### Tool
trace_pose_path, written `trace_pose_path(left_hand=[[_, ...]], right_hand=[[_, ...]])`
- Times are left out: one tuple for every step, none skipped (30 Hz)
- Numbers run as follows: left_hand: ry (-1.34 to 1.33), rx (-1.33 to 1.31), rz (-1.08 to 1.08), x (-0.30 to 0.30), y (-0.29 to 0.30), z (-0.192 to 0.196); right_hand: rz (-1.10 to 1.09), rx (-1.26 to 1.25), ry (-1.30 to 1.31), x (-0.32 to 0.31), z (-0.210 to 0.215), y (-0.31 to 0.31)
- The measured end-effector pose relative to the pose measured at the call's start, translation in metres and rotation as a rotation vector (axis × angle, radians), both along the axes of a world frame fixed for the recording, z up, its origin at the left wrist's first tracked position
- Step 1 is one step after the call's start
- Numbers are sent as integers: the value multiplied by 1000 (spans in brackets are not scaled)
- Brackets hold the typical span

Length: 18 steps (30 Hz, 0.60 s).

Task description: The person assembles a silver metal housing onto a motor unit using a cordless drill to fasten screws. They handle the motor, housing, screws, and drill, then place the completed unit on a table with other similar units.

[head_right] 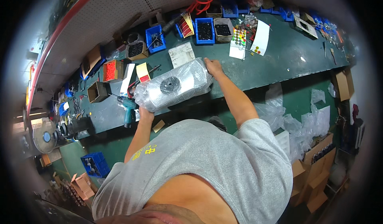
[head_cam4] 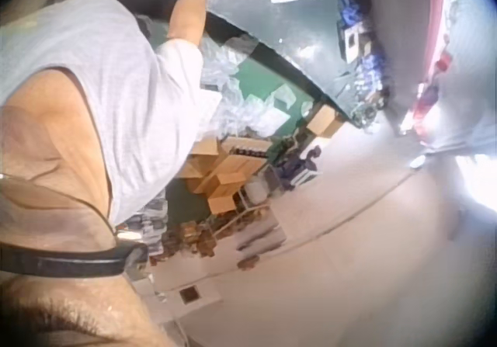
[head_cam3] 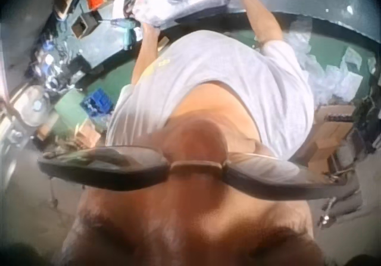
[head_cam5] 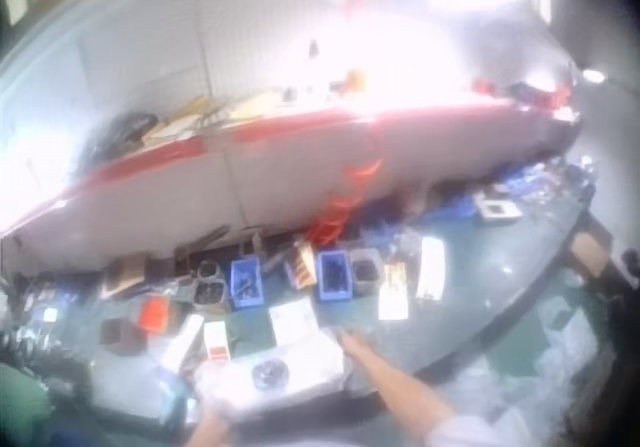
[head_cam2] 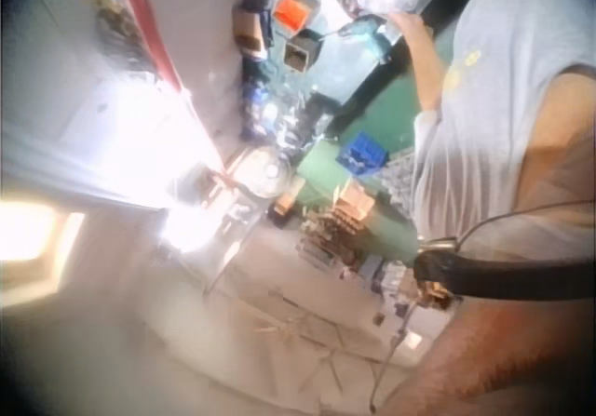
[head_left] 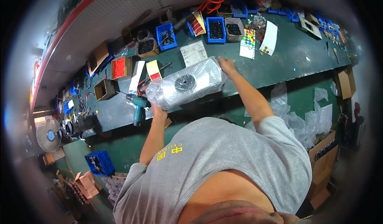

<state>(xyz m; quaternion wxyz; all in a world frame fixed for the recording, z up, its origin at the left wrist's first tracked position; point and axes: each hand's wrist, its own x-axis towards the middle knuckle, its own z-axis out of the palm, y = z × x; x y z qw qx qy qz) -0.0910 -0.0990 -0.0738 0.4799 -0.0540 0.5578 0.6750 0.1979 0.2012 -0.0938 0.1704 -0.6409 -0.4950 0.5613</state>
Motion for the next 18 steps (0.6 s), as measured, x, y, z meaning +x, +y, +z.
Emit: trace_pose_path(left_hand=[[25,-50,98,-9,-7,-5],[50,-100,193,-22,-14,-9],[-23,290,223,-40,-20,-7],[32,257,244,-69,-44,-7],[291,32,331,-83,-42,17],[319,172,305,-105,-56,47],[371,37,493,-114,-54,83],[416,58,581,-177,-97,95],[458,18,710,-188,-84,120],[541,13,747,-192,-66,147],[636,32,708,-185,-30,172],[750,66,615,-167,15,196],[858,113,484,-135,63,214],[972,169,314,-90,116,230],[1077,234,105,-32,172,240],[1172,318,-134,32,222,243],[1289,425,-363,97,252,250],[1397,599,-598,164,271,252]], right_hand=[[-1,-6,-2,1,7,-3],[-25,93,-42,1,14,-7],[-47,93,-33,10,10,-4],[-71,94,-23,20,6,1],[-109,102,-27,36,0,8],[-151,137,-26,52,-6,13],[-166,145,-28,64,-9,13],[-159,146,8,61,-5,12],[-196,168,-1,72,-7,16],[-212,89,30,74,-5,15],[-228,159,-32,76,-11,12],[-256,173,-37,76,-15,10],[-270,186,-38,77,-19,7],[-271,177,-40,82,-26,6],[-271,170,-42,86,-33,7],[-269,164,-52,92,-37,8],[-280,162,-26,88,-31,6],[-288,159,-5,87,-24,2]])
